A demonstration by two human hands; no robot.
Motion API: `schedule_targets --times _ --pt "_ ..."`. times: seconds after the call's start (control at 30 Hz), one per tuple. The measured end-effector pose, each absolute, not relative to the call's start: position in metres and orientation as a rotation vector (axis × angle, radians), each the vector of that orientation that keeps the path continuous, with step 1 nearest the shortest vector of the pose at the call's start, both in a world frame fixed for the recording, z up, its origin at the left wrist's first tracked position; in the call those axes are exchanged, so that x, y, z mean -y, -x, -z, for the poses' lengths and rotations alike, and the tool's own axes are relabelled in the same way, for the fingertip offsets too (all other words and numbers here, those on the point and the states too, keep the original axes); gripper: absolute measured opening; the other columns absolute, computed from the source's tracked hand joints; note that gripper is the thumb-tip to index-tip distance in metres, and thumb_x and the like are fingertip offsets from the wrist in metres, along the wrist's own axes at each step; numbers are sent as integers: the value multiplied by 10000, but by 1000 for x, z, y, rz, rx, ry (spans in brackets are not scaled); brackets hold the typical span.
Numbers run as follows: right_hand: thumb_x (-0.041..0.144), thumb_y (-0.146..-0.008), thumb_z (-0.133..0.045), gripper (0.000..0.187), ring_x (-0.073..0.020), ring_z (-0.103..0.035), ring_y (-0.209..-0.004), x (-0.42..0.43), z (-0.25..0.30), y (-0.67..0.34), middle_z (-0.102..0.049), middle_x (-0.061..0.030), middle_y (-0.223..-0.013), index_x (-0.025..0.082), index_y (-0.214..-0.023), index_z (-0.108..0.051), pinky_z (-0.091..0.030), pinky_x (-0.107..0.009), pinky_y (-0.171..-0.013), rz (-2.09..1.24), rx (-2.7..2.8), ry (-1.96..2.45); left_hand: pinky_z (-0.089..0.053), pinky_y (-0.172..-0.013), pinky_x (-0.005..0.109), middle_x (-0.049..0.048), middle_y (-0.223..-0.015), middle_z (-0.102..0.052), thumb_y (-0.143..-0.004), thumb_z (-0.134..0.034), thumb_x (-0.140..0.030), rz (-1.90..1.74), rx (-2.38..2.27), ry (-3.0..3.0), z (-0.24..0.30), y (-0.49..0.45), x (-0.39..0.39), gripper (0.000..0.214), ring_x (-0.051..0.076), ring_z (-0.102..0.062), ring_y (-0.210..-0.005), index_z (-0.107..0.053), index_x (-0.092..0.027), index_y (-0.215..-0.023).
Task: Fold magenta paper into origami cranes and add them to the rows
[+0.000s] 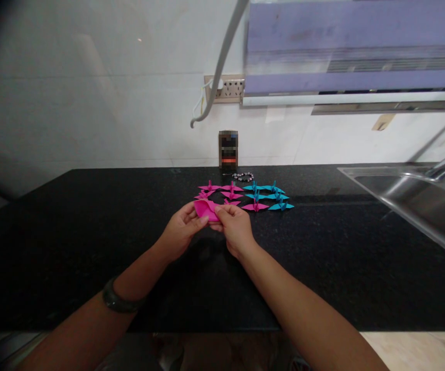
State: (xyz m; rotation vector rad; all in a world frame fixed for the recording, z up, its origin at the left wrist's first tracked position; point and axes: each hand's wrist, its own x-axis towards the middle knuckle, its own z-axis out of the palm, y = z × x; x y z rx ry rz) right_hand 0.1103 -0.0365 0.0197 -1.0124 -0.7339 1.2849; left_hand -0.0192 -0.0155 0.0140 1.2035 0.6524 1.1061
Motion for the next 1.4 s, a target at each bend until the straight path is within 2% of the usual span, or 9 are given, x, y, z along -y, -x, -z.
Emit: schedule_targets --times 0.1,0.2,0.37,0.57,0.77,1.03,1.2,1.3,1.4 --pt "310 -647 -646 190 -94 -561 -531 38 -15 -108 -586 -1 -623 148 -711 -571 -457 -202 -470 -1276 860 1074 -462 -805 312 85 -964 -632 -705 -624 -238 -1157 -739 -1137 -13 20 13 356 152 -596 -833 -570 -135 -1041" --pt "305 -663 -625 173 -85 -503 -502 36 -9 -109 -553 12 -605 151 -721 -573 -431 -211 -455 -1140 1084 1146 -493 -717 300 67 -864 -644 -716 -594 -229 -1160 -829 -1120 -17 21 11 333 139 -603 -722 -572 -126 -1032" --pt "241 -701 -601 216 -117 -525 -619 34 -9 -117 -594 -20 -733 169 -905 -609 -448 -265 -594 -716 1367 1151 -491 -556 258 29 -673 -620 -715 -560 -215 -975 -954 -1278 -24 20 15 219 121 -572 -557 -604 -128 -911" --pt "230 -721 -604 106 -151 -561 -740 30 -10 -123 -644 -41 -768 184 -786 -674 -440 -297 -702 -618 1513 1086 -406 -449 193 -32 -577 -548 -709 -560 -238 -981 -930 -1374 -21 20 15 123 87 -501 -469 -549 -153 -797" --pt "266 -693 -633 143 -125 -530 -625 28 -5 -123 -631 -39 -736 167 -786 -678 -425 -261 -588 -708 1457 1118 -330 -457 177 -24 -584 -515 -759 -519 -361 -997 -981 -1555 -17 25 11 251 68 -418 -490 -588 -119 -761" --pt "262 -646 -655 148 -99 -499 -544 30 -7 -120 -615 -14 -662 156 -749 -659 -409 -239 -524 -875 1379 1146 -379 -532 210 2 -624 -555 -787 -460 -433 -1009 -1013 -1637 -11 30 7 353 103 -475 -570 -613 -119 -735" --pt "272 -622 -659 169 -72 -433 -457 28 -9 -120 -569 9 -580 138 -721 -631 -353 -208 -430 -987 1316 1175 -429 -640 236 12 -718 -588 -736 -557 -360 -1004 -926 -1547 -18 25 12 252 112 -530 -661 -609 -121 -795" --pt "300 -631 -648 192 -68 -421 -442 28 -9 -121 -564 7 -570 131 -719 -622 -333 -202 -412 -988 1299 1167 -447 -689 255 15 -768 -607 -631 -666 -255 -992 -846 -1440 -22 20 16 338 121 -561 -706 -580 -119 -928" --pt "315 -636 -643 203 -70 -424 -438 29 -10 -121 -568 4 -569 131 -717 -618 -338 -205 -411 -980 1285 1165 -459 -691 254 32 -795 -615 -645 -649 -225 -991 -833 -1414 -24 18 19 360 113 -569 -700 -559 -104 -971"
